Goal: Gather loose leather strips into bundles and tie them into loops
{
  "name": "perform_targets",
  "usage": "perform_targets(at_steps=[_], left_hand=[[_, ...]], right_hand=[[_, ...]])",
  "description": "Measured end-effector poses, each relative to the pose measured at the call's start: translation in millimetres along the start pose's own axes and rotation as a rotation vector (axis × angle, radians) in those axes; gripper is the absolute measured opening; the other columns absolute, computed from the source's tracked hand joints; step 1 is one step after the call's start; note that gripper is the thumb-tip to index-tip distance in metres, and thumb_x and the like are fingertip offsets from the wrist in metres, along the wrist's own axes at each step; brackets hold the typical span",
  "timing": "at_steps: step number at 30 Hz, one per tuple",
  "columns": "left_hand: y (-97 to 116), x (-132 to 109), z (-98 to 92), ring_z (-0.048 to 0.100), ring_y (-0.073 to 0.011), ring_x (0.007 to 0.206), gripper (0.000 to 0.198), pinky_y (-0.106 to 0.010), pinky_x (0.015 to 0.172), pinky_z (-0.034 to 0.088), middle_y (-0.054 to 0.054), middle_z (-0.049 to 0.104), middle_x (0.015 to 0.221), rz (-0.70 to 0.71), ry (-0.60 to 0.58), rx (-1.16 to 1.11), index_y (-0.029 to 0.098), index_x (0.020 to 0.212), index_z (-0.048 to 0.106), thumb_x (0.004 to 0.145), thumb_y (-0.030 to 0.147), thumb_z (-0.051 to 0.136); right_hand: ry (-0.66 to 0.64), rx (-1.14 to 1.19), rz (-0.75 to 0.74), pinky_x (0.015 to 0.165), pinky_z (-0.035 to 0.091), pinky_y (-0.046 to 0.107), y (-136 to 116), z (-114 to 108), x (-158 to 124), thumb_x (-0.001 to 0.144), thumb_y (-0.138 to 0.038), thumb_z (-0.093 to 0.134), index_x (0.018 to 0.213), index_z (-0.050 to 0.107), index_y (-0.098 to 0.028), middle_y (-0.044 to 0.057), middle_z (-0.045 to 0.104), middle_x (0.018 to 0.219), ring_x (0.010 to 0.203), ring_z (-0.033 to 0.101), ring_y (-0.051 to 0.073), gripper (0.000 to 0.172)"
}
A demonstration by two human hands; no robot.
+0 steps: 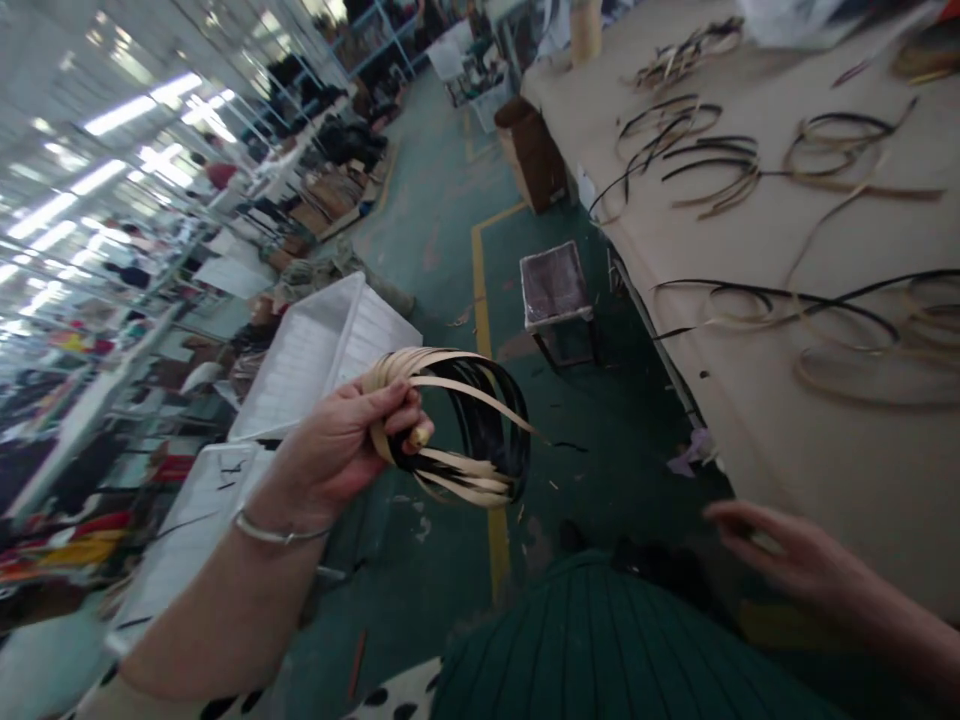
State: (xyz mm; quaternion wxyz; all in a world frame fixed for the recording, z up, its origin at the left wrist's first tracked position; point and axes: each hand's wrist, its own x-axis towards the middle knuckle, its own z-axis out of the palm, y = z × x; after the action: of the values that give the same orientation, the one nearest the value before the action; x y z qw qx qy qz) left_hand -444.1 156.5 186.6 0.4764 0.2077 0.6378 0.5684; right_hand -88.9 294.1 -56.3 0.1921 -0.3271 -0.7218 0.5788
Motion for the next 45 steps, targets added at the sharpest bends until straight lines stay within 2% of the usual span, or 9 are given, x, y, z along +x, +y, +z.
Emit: perform_targets(at_steps=[2, 6, 12, 16, 20, 27, 34, 40, 45], left_hand=[[-3.3, -4.1, -6.2, 0.042, -0.0094, 0.047, 0.011, -0.022, 0.048, 0.046, 0.001, 0.041, 0.052, -0.003, -0.049, -0.044, 0.009, 0.071, 0.060, 0.080, 0.015, 0.064], [-17.5, -9.9, -27.7, 0.041, -0.0084, 0.046, 0.015, -0.021, 0.046, 0.045, 0.002, 0.041, 0.052, -0.051, -0.116, -0.117, 0.010, 0.075, 0.060, 0.076, 0.019, 0.072], [-48.4, -15.2, -70.2, 0.032, -0.0020, 0.044, 0.019, -0.014, 0.045, 0.038, 0.004, 0.040, 0.056, -0.091, -0.216, -0.274, 0.007, 0.080, 0.060, 0.075, 0.020, 0.073], [-59.1, -22.4, -95.0, 0.035, -0.0027, 0.044, 0.030, -0.014, 0.043, 0.038, 0.005, 0.042, 0.056, -0.099, -0.174, -0.258, 0.009, 0.076, 0.057, 0.068, 0.026, 0.080], [-58.8, -33.9, -106.9, 0.047, -0.0063, 0.048, 0.044, -0.015, 0.043, 0.040, 0.000, 0.053, 0.065, -0.144, -0.204, -0.149, 0.009, 0.083, 0.058, 0.055, 0.028, 0.087], [-52.7, -46.0, -92.2, 0.034, -0.0038, 0.042, 0.043, -0.015, 0.040, 0.032, 0.005, 0.039, 0.052, -0.170, -0.333, -0.126, 0.009, 0.080, 0.060, 0.063, 0.042, 0.082], [-47.7, -34.8, -76.1, 0.018, -0.0027, 0.041, 0.043, -0.014, 0.035, 0.026, 0.010, 0.024, 0.050, -0.132, -0.179, -0.262, 0.014, 0.070, 0.051, 0.065, 0.044, 0.081], [-48.5, -20.7, -67.2, 0.029, -0.0039, 0.040, 0.045, -0.015, 0.035, 0.028, 0.007, 0.038, 0.052, -0.210, -0.063, -0.110, 0.013, 0.071, 0.053, 0.052, 0.037, 0.087], [-55.6, -10.8, -63.3, 0.032, -0.0039, 0.038, 0.043, -0.015, 0.034, 0.026, 0.004, 0.045, 0.053, -0.256, -0.032, -0.008, 0.013, 0.068, 0.054, 0.055, 0.039, 0.085]], right_hand=[[-0.181, -0.036, -0.161, 0.079, 0.050, 0.032, -47.0, 34.2, 37.3, 0.078, -0.033, 0.064, 0.092, 0.069, -0.029, 0.007, 0.066, 0.095, 0.088, 0.062, 0.020, 0.016], [-0.110, 0.084, -0.406, 0.089, 0.047, 0.033, -127.0, 133.3, 103.5, 0.079, -0.026, 0.059, 0.117, 0.057, -0.023, 0.007, 0.059, 0.119, 0.106, 0.056, 0.019, 0.038], [-0.302, 0.277, -0.187, 0.076, 0.047, 0.031, -161.4, 213.1, 115.8, 0.075, -0.031, 0.062, 0.115, 0.053, -0.017, 0.002, 0.063, 0.085, 0.078, 0.058, 0.015, 0.043], [-0.457, 0.283, -0.073, 0.057, 0.042, 0.023, -183.5, 213.7, 111.4, 0.074, -0.037, 0.063, 0.085, 0.057, -0.015, -0.002, 0.053, 0.066, 0.058, 0.050, 0.009, 0.026], [-0.420, -0.083, -0.264, 0.050, 0.031, 0.019, -209.8, 202.5, 120.9, 0.075, -0.029, 0.061, 0.084, 0.057, -0.016, -0.005, 0.044, 0.061, 0.054, 0.040, 0.007, 0.016], [-0.582, -0.300, -0.598, 0.052, 0.034, 0.017, -246.4, 182.5, 144.2, 0.076, -0.029, 0.064, 0.123, 0.052, -0.019, -0.006, 0.045, 0.064, 0.054, 0.042, 0.006, 0.049], [-0.558, -0.608, -0.620, 0.048, 0.030, 0.018, -261.9, 147.3, 130.0, 0.081, -0.031, 0.062, 0.091, 0.064, -0.019, -0.004, 0.052, 0.059, 0.051, 0.044, 0.006, 0.016], [-0.820, -0.585, -0.748, 0.068, 0.044, 0.020, -268.1, 139.0, 108.1, 0.091, -0.020, 0.044, 0.118, 0.060, -0.023, 0.002, 0.068, 0.096, 0.081, 0.063, 0.011, 0.032], [-0.828, -0.628, -0.811, 0.080, 0.047, 0.023, -267.3, 124.6, 112.8, 0.093, -0.017, 0.041, 0.134, 0.046, -0.024, 0.003, 0.066, 0.113, 0.094, 0.064, 0.013, 0.042]])
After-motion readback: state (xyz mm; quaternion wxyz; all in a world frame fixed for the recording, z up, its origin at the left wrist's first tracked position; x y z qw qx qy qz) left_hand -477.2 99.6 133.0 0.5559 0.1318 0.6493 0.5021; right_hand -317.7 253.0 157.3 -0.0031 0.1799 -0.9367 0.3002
